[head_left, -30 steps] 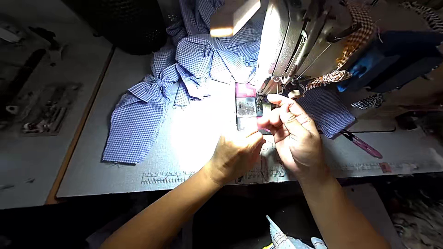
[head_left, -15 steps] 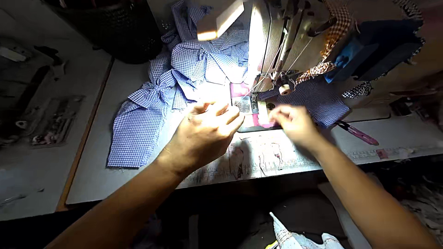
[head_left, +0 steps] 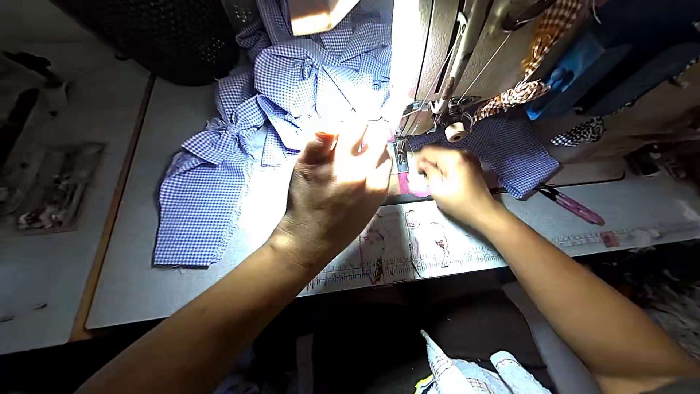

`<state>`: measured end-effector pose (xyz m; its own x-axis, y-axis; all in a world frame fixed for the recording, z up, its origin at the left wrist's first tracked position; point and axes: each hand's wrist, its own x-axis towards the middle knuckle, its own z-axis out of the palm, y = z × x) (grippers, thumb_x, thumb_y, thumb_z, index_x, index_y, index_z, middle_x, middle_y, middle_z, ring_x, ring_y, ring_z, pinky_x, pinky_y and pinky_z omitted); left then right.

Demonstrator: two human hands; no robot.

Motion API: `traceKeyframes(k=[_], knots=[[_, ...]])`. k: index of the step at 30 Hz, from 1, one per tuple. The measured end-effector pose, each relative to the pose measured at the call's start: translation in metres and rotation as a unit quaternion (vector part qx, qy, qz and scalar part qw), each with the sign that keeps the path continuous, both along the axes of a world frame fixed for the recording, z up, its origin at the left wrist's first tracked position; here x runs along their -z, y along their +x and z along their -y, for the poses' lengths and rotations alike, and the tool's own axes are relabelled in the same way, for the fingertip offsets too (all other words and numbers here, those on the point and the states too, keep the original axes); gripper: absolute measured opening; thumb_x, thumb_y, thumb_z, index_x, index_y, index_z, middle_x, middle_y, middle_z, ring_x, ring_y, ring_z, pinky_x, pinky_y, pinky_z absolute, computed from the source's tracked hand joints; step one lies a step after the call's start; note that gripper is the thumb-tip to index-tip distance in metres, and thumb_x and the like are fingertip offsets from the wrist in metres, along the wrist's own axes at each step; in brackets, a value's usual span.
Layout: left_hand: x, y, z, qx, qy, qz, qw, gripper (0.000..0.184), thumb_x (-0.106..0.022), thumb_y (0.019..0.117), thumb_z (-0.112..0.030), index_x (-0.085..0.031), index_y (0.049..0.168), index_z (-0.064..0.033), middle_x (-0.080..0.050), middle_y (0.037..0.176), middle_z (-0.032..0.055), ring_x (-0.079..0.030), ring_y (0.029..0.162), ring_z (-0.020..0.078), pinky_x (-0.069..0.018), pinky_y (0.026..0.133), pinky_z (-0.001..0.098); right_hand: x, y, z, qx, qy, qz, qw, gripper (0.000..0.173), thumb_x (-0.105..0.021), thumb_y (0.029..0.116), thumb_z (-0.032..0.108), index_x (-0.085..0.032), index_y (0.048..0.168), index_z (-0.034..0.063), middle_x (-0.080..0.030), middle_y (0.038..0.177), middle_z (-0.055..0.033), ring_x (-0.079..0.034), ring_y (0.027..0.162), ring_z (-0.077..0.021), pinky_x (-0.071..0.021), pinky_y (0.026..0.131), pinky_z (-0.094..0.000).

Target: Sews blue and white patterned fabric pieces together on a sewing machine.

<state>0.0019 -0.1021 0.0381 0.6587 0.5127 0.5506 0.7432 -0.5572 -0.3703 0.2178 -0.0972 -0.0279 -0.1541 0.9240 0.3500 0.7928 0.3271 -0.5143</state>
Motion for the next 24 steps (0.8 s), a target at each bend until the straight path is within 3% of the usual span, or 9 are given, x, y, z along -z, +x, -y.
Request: traceKeyframes(k=[2,5,10,13,16,18,20,22,24], knots=[[0.005,-0.005,0.004,0.09,-0.11,0.013,0.99,0.028,-0.05,0.1009,-0.002,-0.075,0.113,-0.0085,-0.072,0.126,0.0069,-0.062,0.123,0.0293,-0.0432,0.096,0.0448,0.001,-0.001,0.049,-0.062,0.005,0.054,0.997,0.02,-0.057,0.0904,0.006,-0.076,0.094,0.0077,-0.07,0.079,-0.0081,-0.069,0.07,-0.0255,-0.0535,0.057,-0.0488],[0.024,-0.009,0.013,0.295,-0.361,0.096,0.879,0.028,-0.053,0.1026,-0.015,-0.079,0.11,-0.0121,-0.07,0.131,0.003,-0.05,0.142,0.0288,-0.034,0.121,0.0498,-0.004,-0.007,0.125,-0.142,-0.063,0.013,0.988,0.017,-0.055,0.0854,0.006,-0.072,0.087,0.0069,-0.067,0.076,-0.0076,-0.069,0.07,-0.0238,-0.0548,0.058,-0.0441],[0.026,-0.001,0.059,0.437,-0.478,0.117,0.753,0.025,-0.054,0.1026,-0.014,-0.076,0.093,-0.0087,-0.076,0.092,0.0034,-0.071,0.108,0.0192,-0.0319,0.122,0.0461,-0.006,0.007,0.203,-0.287,-0.166,-0.225,0.916,0.016,-0.055,0.0914,0.003,-0.07,0.088,0.0033,-0.071,0.081,-0.0068,-0.068,0.075,-0.0091,-0.0545,0.068,-0.0234],[0.014,0.003,0.071,0.404,-0.482,0.111,0.769,0.022,-0.053,0.1032,-0.014,-0.072,0.093,-0.0066,-0.072,0.09,0.005,-0.07,0.099,0.0161,-0.0448,0.11,0.0339,-0.011,0.025,0.208,-0.26,-0.192,-0.322,0.89,0.018,-0.054,0.1018,0.01,-0.069,0.095,0.0023,-0.07,0.089,-0.0029,-0.064,0.084,0.0006,-0.0531,0.076,-0.0147],[0.011,0.011,0.076,0.342,-0.443,0.081,0.825,0.021,-0.051,0.1027,-0.013,-0.068,0.093,-0.0074,-0.067,0.087,0.0048,-0.066,0.088,0.0183,-0.0531,0.082,0.0316,-0.031,0.056,0.19,-0.105,-0.152,-0.21,0.96,0.025,-0.052,0.1055,0.021,-0.072,0.1,0.0067,-0.071,0.092,0.004,-0.063,0.083,0.0038,-0.0537,0.075,-0.0153],[0.007,0.014,0.08,0.301,-0.426,0.077,0.85,0.02,-0.051,0.1021,-0.013,-0.068,0.094,-0.0075,-0.067,0.086,0.0058,-0.066,0.084,0.0201,-0.0532,0.075,0.0341,-0.027,0.088,0.173,0.066,-0.049,-0.03,0.996,0.027,-0.053,0.1035,0.023,-0.074,0.105,0.0066,-0.071,0.095,-0.0056,-0.067,0.083,-0.0139,-0.0571,0.073,-0.0343],[0.001,0.016,0.083,0.271,-0.402,0.098,0.869,0.019,-0.053,0.1006,-0.014,-0.069,0.093,-0.0081,-0.066,0.084,0.0052,-0.066,0.077,0.0183,-0.0539,0.069,0.0325,-0.014,0.125,0.153,0.188,0.01,0.051,0.981,0.034,-0.059,0.1019,0.022,-0.069,0.123,-0.003,-0.064,0.117,-0.0286,-0.063,0.108,-0.0476,-0.0503,0.089,-0.0659],[-0.004,0.016,0.083,0.253,-0.38,0.12,0.881,0.019,-0.055,0.0999,-0.016,-0.071,0.092,-0.0095,-0.066,0.081,0.0032,-0.065,0.072,0.0145,-0.0532,0.063,0.0295,-0.001,0.149,0.139,0.247,0.015,0.064,0.967,0.038,-0.066,0.0996,0.018,-0.065,0.13,-0.0046,-0.059,0.127,-0.0334,-0.054,0.118,-0.0559,-0.0419,0.096,-0.0726],[-0.008,0.015,0.082,0.248,-0.375,0.127,0.884,0.018,-0.058,0.099,-0.016,-0.073,0.091,-0.0096,-0.065,0.079,0.0017,-0.063,0.068,0.0112,-0.0521,0.06,0.0273,0.01,0.157,0.134,0.255,0.011,0.082,0.963,0.026,-0.062,0.1015,0.012,-0.069,0.12,-0.0052,-0.065,0.117,-0.0306,-0.06,0.114,-0.052,-0.047,0.095,-0.0681]])
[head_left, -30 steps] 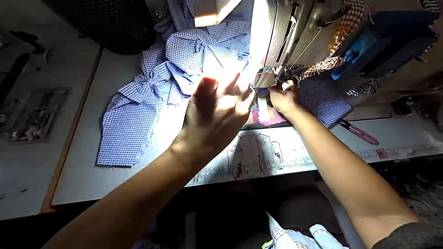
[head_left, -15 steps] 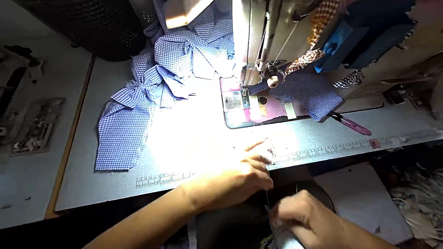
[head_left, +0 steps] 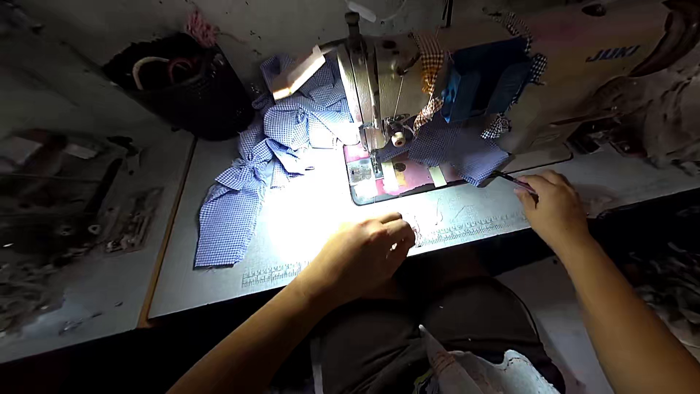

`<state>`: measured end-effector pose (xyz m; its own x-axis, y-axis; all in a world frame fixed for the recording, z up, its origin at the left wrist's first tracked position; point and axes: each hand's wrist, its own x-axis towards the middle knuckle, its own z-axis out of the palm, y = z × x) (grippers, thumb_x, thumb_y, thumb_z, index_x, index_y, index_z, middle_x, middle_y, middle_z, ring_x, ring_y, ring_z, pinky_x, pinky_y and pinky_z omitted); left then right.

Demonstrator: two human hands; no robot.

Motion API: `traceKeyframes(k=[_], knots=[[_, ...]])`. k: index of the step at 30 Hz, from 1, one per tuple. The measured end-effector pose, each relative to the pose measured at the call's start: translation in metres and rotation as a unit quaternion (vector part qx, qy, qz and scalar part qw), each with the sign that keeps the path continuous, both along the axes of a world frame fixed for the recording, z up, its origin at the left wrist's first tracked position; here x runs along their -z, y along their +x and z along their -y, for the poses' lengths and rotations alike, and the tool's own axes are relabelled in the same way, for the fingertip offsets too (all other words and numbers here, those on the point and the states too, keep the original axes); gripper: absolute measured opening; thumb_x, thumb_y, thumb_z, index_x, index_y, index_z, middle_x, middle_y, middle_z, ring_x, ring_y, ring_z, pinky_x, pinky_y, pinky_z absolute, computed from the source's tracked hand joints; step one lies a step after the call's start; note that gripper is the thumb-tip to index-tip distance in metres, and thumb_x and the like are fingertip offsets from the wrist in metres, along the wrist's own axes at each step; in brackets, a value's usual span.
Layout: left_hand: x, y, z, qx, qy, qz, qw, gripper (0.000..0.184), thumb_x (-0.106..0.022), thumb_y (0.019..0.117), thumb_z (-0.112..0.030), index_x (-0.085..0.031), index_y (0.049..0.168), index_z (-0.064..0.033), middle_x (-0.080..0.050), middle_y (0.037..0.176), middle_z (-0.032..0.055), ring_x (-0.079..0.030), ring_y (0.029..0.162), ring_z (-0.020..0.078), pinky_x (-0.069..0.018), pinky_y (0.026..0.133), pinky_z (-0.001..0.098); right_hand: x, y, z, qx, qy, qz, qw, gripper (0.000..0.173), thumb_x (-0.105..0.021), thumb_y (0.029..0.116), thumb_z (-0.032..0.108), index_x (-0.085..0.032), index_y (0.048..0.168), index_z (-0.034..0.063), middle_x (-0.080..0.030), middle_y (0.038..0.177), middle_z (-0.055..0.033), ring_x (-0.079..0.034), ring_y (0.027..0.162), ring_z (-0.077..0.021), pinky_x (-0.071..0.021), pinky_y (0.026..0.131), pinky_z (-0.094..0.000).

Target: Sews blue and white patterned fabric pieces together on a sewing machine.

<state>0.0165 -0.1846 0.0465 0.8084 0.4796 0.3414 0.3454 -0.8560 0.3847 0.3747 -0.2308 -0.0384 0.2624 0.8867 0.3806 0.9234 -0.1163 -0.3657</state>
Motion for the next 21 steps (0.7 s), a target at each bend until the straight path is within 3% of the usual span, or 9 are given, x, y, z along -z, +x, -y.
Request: traceKeyframes(k=[2,5,7,9,10,12,15,18,21], knots=[[-0.004,-0.001,0.0,-0.001,0.003,-0.008,1.0,0.018,-0.059,0.0984,-0.016,-0.074,0.09,-0.0107,-0.065,0.079,-0.0002,-0.062,0.067,0.0085,-0.0512,0.059,0.025,0.006,0.002,0.001,-0.004,-0.008,0.022,1.0,0.024,-0.052,0.1046,0.007,-0.069,0.114,-0.0082,-0.065,0.111,-0.0297,-0.062,0.111,-0.0497,-0.0489,0.096,-0.0641],[-0.006,0.0,0.002,0.0,0.018,-0.017,1.0,0.016,-0.06,0.0968,-0.016,-0.074,0.089,-0.0115,-0.064,0.08,-0.0009,-0.061,0.068,0.0073,-0.0508,0.06,0.0228,-0.007,0.002,0.008,0.035,-0.036,0.016,0.999,0.025,-0.045,0.1061,0.004,-0.064,0.114,-0.0114,-0.064,0.112,-0.0324,-0.062,0.11,-0.0515,-0.0481,0.095,-0.0665],[-0.007,0.003,0.003,0.002,0.032,-0.021,0.999,0.017,-0.059,0.0965,-0.015,-0.073,0.088,-0.0112,-0.064,0.08,-0.0006,-0.062,0.068,0.0078,-0.0506,0.059,0.0233,-0.03,-0.011,0.019,0.025,-0.048,-0.005,0.999,0.025,-0.042,0.1073,0.006,-0.06,0.115,-0.0099,-0.065,0.104,-0.0327,-0.066,0.099,-0.0526,-0.0502,0.083,-0.0695],[-0.009,0.006,0.004,0.008,0.037,-0.027,0.999,0.018,-0.058,0.0958,-0.014,-0.073,0.088,-0.0106,-0.064,0.08,-0.0002,-0.063,0.07,0.0088,-0.0513,0.06,0.024,-0.053,-0.034,0.034,-0.074,-0.053,-0.02,0.996,0.027,-0.043,0.1077,0.015,-0.061,0.115,-0.0037,-0.066,0.093,-0.0249,-0.067,0.083,-0.0447,-0.0524,0.07,-0.0644],[-0.01,0.007,0.005,0.013,0.039,-0.029,0.999,0.017,-0.058,0.0954,-0.014,-0.073,0.088,-0.0106,-0.064,0.08,-0.0003,-0.062,0.071,0.0089,-0.0516,0.061,0.0237,-0.061,-0.048,0.04,-0.133,-0.052,-0.029,0.989,0.028,-0.048,0.1058,0.023,-0.065,0.115,0.002,-0.066,0.088,-0.0171,-0.066,0.074,-0.0356,-0.053,0.063,-0.0575],[-0.011,0.01,0.006,0.021,0.045,-0.027,0.998,0.016,-0.059,0.0942,-0.013,-0.073,0.087,-0.0105,-0.065,0.08,-0.0001,-0.062,0.073,0.0106,-0.0511,0.065,0.0264,-0.069,-0.076,0.044,-0.226,-0.052,-0.037,0.972,0.035,-0.055,0.1012,0.038,-0.073,0.12,0.0157,-0.068,0.086,-0.0026,-0.065,0.069,-0.0187,-0.0546,0.059,-0.0437],[-0.013,0.013,0.007,0.017,0.055,-0.023,0.998,0.016,-0.058,0.0939,-0.014,-0.073,0.087,-0.0112,-0.064,0.078,-0.001,-0.061,0.072,0.0112,-0.0481,0.065,0.0285,-0.068,-0.107,0.036,-0.288,-0.018,0.008,0.958,0.034,-0.055,0.0995,0.043,-0.079,0.116,0.0249,-0.061,0.073,0.0031,-0.059,0.06,-0.0137,-0.0441,0.049,-0.0348],[-0.014,0.011,0.007,0.004,0.044,-0.016,0.999,0.017,-0.059,0.0941,-0.014,-0.073,0.087,-0.011,-0.063,0.078,-0.0017,-0.059,0.069,0.0072,-0.0462,0.061,0.0233,-0.064,-0.107,0.026,-0.321,-0.04,-0.01,0.946,0.03,-0.054,0.101,0.039,-0.081,0.104,0.0254,-0.072,0.078,0.0056,-0.066,0.067,-0.0122,-0.0485,0.054,-0.0373],[-0.011,0.003,0.005,-0.008,0.002,-0.014,1.0,0.014,-0.06,0.0956,-0.013,-0.073,0.09,-0.0099,-0.063,0.08,-0.0018,-0.059,0.067,0.002,-0.0475,0.058,0.0155,-0.054,-0.096,0.023,-0.309,-0.067,-0.066,0.946,0.032,-0.054,0.0998,0.043,-0.08,0.104,0.0249,-0.07,0.079,0.0107,-0.063,0.067,-0.0036,-0.0507,0.057,-0.0322]])
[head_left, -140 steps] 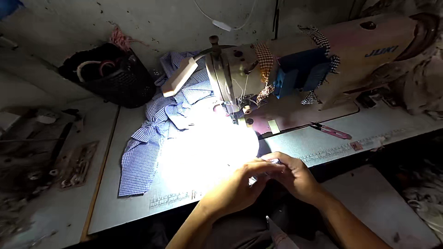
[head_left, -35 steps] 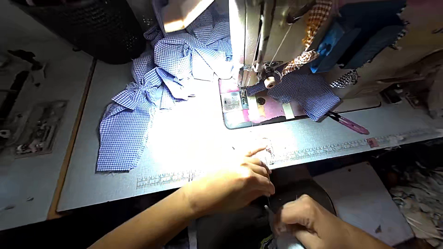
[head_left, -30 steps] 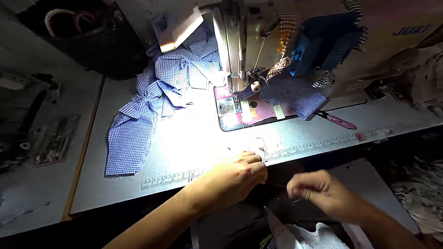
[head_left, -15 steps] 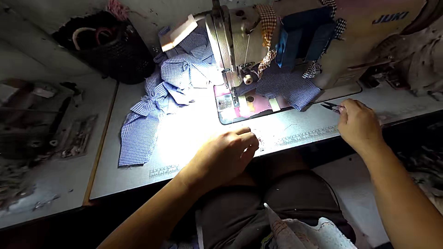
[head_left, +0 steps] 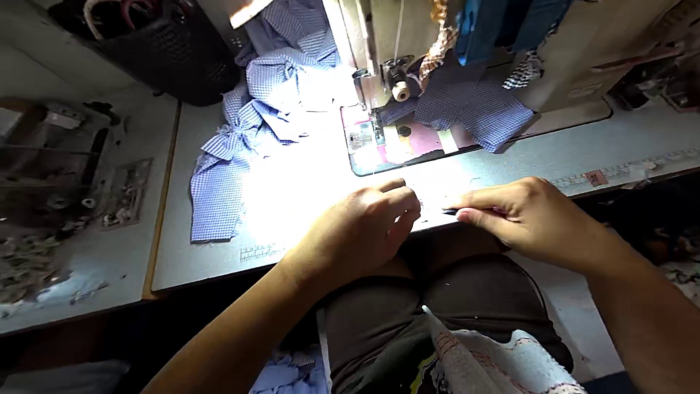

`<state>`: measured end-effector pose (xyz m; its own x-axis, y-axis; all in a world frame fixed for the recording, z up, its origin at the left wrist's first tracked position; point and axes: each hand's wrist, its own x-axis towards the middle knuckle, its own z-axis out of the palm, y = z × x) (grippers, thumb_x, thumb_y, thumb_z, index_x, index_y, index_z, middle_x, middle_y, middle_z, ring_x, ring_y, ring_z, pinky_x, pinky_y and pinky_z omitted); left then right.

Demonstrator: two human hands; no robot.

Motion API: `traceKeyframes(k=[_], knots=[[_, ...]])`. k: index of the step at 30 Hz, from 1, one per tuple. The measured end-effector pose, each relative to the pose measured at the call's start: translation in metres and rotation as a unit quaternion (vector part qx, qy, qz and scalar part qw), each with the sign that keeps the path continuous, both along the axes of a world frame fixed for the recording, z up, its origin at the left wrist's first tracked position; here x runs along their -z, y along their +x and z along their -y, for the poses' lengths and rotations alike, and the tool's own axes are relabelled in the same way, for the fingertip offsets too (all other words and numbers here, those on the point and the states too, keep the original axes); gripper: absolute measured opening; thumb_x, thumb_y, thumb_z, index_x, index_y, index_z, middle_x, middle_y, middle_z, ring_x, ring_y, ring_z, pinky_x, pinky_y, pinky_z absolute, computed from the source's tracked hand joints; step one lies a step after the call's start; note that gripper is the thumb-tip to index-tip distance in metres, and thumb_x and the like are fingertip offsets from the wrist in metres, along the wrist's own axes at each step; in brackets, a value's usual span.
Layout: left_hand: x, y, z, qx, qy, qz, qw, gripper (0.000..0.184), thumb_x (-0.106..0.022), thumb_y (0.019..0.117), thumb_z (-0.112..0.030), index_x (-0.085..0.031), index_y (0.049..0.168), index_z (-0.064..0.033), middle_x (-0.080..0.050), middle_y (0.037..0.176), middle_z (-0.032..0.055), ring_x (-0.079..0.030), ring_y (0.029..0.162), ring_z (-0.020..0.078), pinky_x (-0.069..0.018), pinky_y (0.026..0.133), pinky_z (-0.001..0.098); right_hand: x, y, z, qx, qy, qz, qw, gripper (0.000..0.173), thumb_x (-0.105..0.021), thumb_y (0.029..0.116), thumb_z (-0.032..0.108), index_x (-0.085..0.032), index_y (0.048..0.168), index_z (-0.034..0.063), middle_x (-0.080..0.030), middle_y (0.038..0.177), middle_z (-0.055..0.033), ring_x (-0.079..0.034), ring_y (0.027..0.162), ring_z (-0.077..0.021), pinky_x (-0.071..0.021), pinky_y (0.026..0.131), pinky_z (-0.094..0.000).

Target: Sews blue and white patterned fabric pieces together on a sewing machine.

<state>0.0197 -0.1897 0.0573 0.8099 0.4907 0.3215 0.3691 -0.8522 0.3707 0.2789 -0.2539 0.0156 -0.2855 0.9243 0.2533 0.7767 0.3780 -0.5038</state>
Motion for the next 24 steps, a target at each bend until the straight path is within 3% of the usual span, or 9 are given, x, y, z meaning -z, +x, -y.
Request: traceKeyframes(k=[2,5,8,11,12,14,17,20,24], knots=[[0.005,-0.002,-0.001,-0.002,-0.011,-0.005,1.0,0.014,-0.061,0.0956,-0.013,-0.073,0.09,-0.01,-0.063,0.08,-0.0015,-0.058,0.066,0.0019,-0.0476,0.058,0.0154,0.003,0.0,-0.001,0.019,-0.028,-0.013,0.999,0.034,-0.056,0.0978,0.049,-0.078,0.111,0.0263,-0.065,0.076,0.0135,-0.057,0.063,0.0004,-0.0478,0.056,-0.0277],[0.009,0.002,-0.001,0.009,-0.006,-0.01,1.0,0.016,-0.058,0.0968,-0.013,-0.072,0.09,-0.01,-0.062,0.08,-0.0011,-0.058,0.067,0.0027,-0.0478,0.058,0.0151,-0.001,-0.016,-0.001,0.013,-0.021,-0.003,1.0,0.032,-0.056,0.0967,0.05,-0.073,0.096,0.0225,-0.057,0.066,0.0123,-0.053,0.057,-0.0019,-0.0428,0.05,-0.0275],[0.005,0.003,-0.001,0.013,0.005,-0.002,1.0,0.017,-0.057,0.0965,-0.012,-0.073,0.089,-0.0096,-0.061,0.079,-0.0009,-0.056,0.065,0.0024,-0.0448,0.057,0.0143,-0.005,-0.014,-0.005,0.027,0.016,0.052,0.998,0.036,-0.051,0.0998,0.044,-0.069,0.08,0.0203,-0.051,0.058,0.0074,-0.052,0.051,-0.0103,-0.0362,0.044,-0.0338],[0.011,-0.01,-0.012,-0.038,-0.028,-0.021,0.999,0.016,-0.057,0.0976,-0.017,-0.072,0.092,-0.0126,-0.062,0.083,-0.0025,-0.058,0.067,0.0026,-0.0472,0.057,0.0173,0.001,0.018,-0.009,0.107,0.016,0.089,0.99,0.038,-0.049,0.1016,0.044,-0.068,0.087,0.0146,-0.055,0.061,-0.0011,-0.057,0.052,-0.0225,-0.0394,0.044,-0.0447],[0.017,-0.016,-0.02,-0.066,-0.055,-0.03,0.996,0.014,-0.058,0.0976,-0.017,-0.071,0.095,-0.0125,-0.065,0.087,-0.0017,-0.062,0.072,0.0048,-0.0527,0.061,0.0218,0.007,0.032,-0.01,0.139,0.014,0.105,0.985,0.039,-0.049,0.1022,0.043,-0.068,0.095,0.0098,-0.059,0.066,-0.0082,-0.06,0.056,-0.0303,-0.0421,0.046,-0.0515],[0.034,-0.024,-0.048,-0.118,-0.117,-0.011,0.986,0.012,-0.061,0.0984,-0.015,-0.07,0.099,-0.0075,-0.067,0.086,0.0023,-0.063,0.073,0.0092,-0.0534,0.065,0.0288,0.025,0.058,-0.015,0.202,0.012,0.113,0.973,0.041,-0.052,0.1042,0.037,-0.066,0.115,0.0004,-0.067,0.087,-0.0236,-0.066,0.073,-0.0454,-0.0473,0.059,-0.0662],[0.054,-0.022,-0.103,-0.171,-0.092,0.01,0.981,0.019,-0.06,0.1,-0.017,-0.07,0.096,-0.001,-0.063,0.074,0.0064,-0.057,0.065,0.0125,-0.0476,0.063,0.0313,0.048,0.082,-0.025,0.238,0.015,0.113,0.965,0.048,-0.056,0.1034,0.033,-0.058,0.136,-0.0022,-0.058,0.126,-0.0322,-0.058,0.113,-0.0559,-0.044,0.089,-0.0748],[0.07,-0.015,-0.149,-0.189,-0.101,0.029,0.976,0.023,-0.056,0.1022,-0.024,-0.068,0.093,-0.0065,-0.056,0.071,0.0004,-0.051,0.064,0.0077,-0.0433,0.062,0.0275,0.053,0.082,-0.033,0.257,0.04,0.113,0.959,0.053,-0.054,0.1017,0.036,-0.056,0.14,-0.0007,-0.048,0.142,-0.0334,-0.045,0.128,-0.0583,-0.0334,0.099,-0.0772],[0.086,-0.008,-0.175,-0.163,-0.107,0.07,0.978,0.019,-0.058,0.1015,-0.025,-0.068,0.093,-0.0109,-0.055,0.073,-0.0046,-0.048,0.066,0.0027,-0.0393,0.063,0.0226,0.048,0.06,-0.05,0.25,0.065,0.089,0.962,0.049,-0.055,0.1001,0.034,-0.061,0.134,-0.0009,-0.049,0.141,-0.0307,-0.046,0.127,-0.054,-0.0345,0.099,-0.0729]])
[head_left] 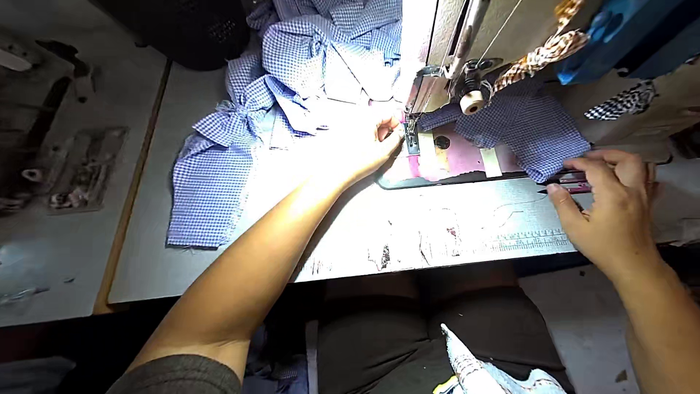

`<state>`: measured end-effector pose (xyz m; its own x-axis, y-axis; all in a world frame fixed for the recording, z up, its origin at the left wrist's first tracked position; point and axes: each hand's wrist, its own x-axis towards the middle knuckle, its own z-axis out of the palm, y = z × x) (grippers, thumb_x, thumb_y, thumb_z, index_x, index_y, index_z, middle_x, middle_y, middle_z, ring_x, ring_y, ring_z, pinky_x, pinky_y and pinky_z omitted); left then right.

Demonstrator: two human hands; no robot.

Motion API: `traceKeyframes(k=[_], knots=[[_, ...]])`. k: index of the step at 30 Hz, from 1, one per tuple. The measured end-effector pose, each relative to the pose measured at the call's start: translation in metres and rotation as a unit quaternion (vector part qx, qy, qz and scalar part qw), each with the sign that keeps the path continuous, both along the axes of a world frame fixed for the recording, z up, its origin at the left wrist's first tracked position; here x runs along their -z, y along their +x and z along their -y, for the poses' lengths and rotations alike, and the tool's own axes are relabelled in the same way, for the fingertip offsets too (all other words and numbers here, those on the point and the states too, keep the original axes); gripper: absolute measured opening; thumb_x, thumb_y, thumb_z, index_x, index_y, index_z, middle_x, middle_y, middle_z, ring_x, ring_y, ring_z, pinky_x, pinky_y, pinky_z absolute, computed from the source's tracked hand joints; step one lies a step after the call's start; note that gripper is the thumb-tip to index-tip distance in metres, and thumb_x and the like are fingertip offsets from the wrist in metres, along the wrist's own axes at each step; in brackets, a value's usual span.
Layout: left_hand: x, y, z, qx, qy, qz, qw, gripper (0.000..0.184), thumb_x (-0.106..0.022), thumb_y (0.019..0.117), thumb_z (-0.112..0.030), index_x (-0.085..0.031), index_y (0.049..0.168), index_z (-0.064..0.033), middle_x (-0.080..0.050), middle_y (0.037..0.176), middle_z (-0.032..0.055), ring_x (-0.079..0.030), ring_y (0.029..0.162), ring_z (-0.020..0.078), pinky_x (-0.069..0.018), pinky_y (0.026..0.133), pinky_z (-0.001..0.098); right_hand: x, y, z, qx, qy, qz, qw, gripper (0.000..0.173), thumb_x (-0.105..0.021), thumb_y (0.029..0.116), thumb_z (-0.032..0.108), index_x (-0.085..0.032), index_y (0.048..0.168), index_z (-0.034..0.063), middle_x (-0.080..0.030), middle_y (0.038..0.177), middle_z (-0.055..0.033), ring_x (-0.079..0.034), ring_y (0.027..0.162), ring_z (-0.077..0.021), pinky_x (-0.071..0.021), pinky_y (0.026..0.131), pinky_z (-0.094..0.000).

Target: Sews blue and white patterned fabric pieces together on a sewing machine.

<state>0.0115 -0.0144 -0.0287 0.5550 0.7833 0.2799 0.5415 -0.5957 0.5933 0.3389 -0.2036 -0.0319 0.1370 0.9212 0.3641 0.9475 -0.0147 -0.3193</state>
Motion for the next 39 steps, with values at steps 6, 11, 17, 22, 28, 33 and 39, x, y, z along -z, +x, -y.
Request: traceKeyframes(k=[6,11,17,22,28,33,39], knots=[[0.013,0.004,-0.004,0.018,0.05,0.111,0.992,0.014,-0.065,0.0959,-0.016,-0.074,0.092,-0.0068,-0.065,0.077,-0.0021,-0.051,0.066,-0.0021,-0.0406,0.063,0.0155,-0.006,-0.036,-0.061,-0.08,0.035,-0.018,0.996,0.034,-0.06,0.0983,0.027,-0.07,0.12,0.0025,-0.056,0.131,-0.0239,-0.052,0.124,-0.0414,-0.04,0.105,-0.059],[0.014,0.004,-0.007,0.021,0.074,0.082,0.994,0.016,-0.064,0.0961,-0.017,-0.076,0.093,-0.0077,-0.069,0.08,0.0032,-0.058,0.069,0.0068,-0.0448,0.068,0.0264,-0.01,-0.075,-0.113,-0.143,0.014,-0.016,0.989,0.037,-0.059,0.102,0.032,-0.07,0.122,0.003,-0.068,0.124,-0.0214,-0.062,0.12,-0.0373,-0.0445,0.105,-0.0585],[0.012,0.004,-0.011,0.024,0.073,0.065,0.995,0.019,-0.064,0.0978,-0.022,-0.077,0.093,-0.0091,-0.064,0.072,0.0004,-0.051,0.063,0.0064,-0.0411,0.064,0.0264,-0.001,-0.098,-0.147,-0.105,0.004,-0.086,0.991,0.049,-0.064,0.098,0.04,-0.067,0.126,0.0002,-0.065,0.13,-0.0207,-0.055,0.132,-0.0276,-0.0367,0.116,-0.0473],[0.011,0.005,-0.01,0.031,0.067,0.057,0.996,0.019,-0.063,0.098,-0.022,-0.077,0.093,-0.0095,-0.065,0.073,0.0011,-0.053,0.065,0.0075,-0.0415,0.065,0.0278,0.011,-0.103,-0.15,-0.148,0.039,-0.085,0.985,0.035,-0.065,0.0981,0.028,-0.073,0.118,0.001,-0.07,0.12,-0.0185,-0.061,0.122,-0.0223,-0.042,0.109,-0.0383],[0.011,0.005,-0.012,0.039,0.069,0.054,0.995,0.019,-0.062,0.0982,-0.022,-0.076,0.091,-0.0098,-0.065,0.072,-0.0001,-0.052,0.064,0.0069,-0.0401,0.065,0.0281,0.014,-0.103,-0.151,-0.145,0.042,-0.103,0.983,0.035,-0.066,0.0981,0.029,-0.073,0.118,0.0013,-0.069,0.12,-0.0171,-0.06,0.121,-0.0181,-0.0427,0.108,-0.0332],[0.011,0.004,-0.012,0.041,0.06,0.054,0.996,0.02,-0.061,0.0996,-0.023,-0.076,0.095,-0.0098,-0.063,0.071,-0.0016,-0.049,0.063,0.0048,-0.0392,0.064,0.0259,0.013,-0.104,-0.15,-0.145,0.042,-0.098,0.984,0.034,-0.065,0.0982,0.027,-0.072,0.12,0.0016,-0.069,0.12,-0.0168,-0.06,0.122,-0.0186,-0.0418,0.108,-0.0334],[0.012,0.004,-0.012,0.034,0.065,0.054,0.996,0.02,-0.061,0.0993,-0.023,-0.076,0.095,-0.0103,-0.062,0.07,-0.0024,-0.048,0.061,0.0035,-0.0381,0.062,0.0245,0.016,-0.102,-0.153,-0.146,0.043,-0.091,0.984,0.035,-0.065,0.0986,0.028,-0.072,0.121,0.0022,-0.07,0.121,-0.0162,-0.06,0.123,-0.0209,-0.041,0.109,-0.0368]])
